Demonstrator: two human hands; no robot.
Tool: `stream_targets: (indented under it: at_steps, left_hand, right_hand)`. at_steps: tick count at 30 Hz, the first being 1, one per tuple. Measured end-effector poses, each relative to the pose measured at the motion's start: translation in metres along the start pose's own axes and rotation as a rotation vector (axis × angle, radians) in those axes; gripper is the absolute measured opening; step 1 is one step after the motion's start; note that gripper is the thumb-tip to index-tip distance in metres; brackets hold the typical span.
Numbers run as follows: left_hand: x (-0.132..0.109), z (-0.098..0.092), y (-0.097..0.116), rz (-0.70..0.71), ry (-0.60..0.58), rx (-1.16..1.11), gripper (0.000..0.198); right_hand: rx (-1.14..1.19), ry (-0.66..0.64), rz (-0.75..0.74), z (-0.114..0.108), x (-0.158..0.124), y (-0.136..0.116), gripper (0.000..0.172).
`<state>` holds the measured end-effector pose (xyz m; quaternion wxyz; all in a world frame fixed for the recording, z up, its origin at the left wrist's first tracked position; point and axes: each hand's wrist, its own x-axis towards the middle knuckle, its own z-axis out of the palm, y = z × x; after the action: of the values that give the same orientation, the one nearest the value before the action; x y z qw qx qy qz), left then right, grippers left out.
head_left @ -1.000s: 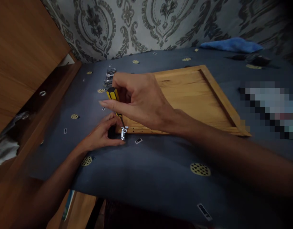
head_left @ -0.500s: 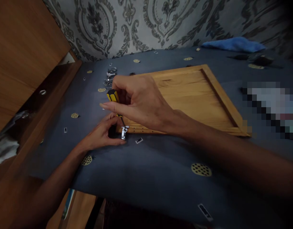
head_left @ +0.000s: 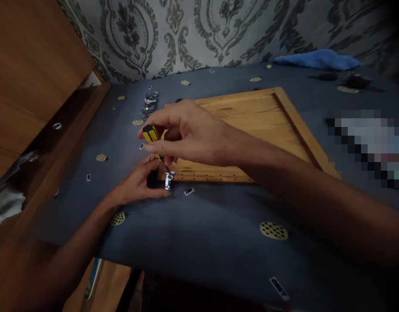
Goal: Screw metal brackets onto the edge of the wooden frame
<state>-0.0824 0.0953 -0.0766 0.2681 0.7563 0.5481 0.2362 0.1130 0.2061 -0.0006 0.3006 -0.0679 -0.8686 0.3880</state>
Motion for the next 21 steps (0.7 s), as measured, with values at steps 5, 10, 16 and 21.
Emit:
stream_targets:
  at_steps: [5, 10, 16, 21]
  left_hand:
    - [0.0, -0.001, 0.001, 0.024, 0.014, 0.024, 0.042]
    - [0.0, 0.001, -0.001, 0.061, 0.027, -0.009, 0.042]
    - [0.001, 0.0, 0.0, 0.033, -0.002, 0.0, 0.043]
    - [0.001, 0.0, 0.003, 0.042, 0.007, -0.035, 0.04]
  right_hand:
    - [-0.065, 0.117, 0.008, 0.009, -0.001, 0.003, 0.036]
    - [-0.094, 0.38, 0.018, 0.017, -0.004, -0.007, 0.042]
    - [-0.163, 0.421, -0.086, 0.008, -0.004, -0.008, 0.05]
    - [-0.089, 0.322, -0.099, 0.015, -0.006, 0.005, 0.037]
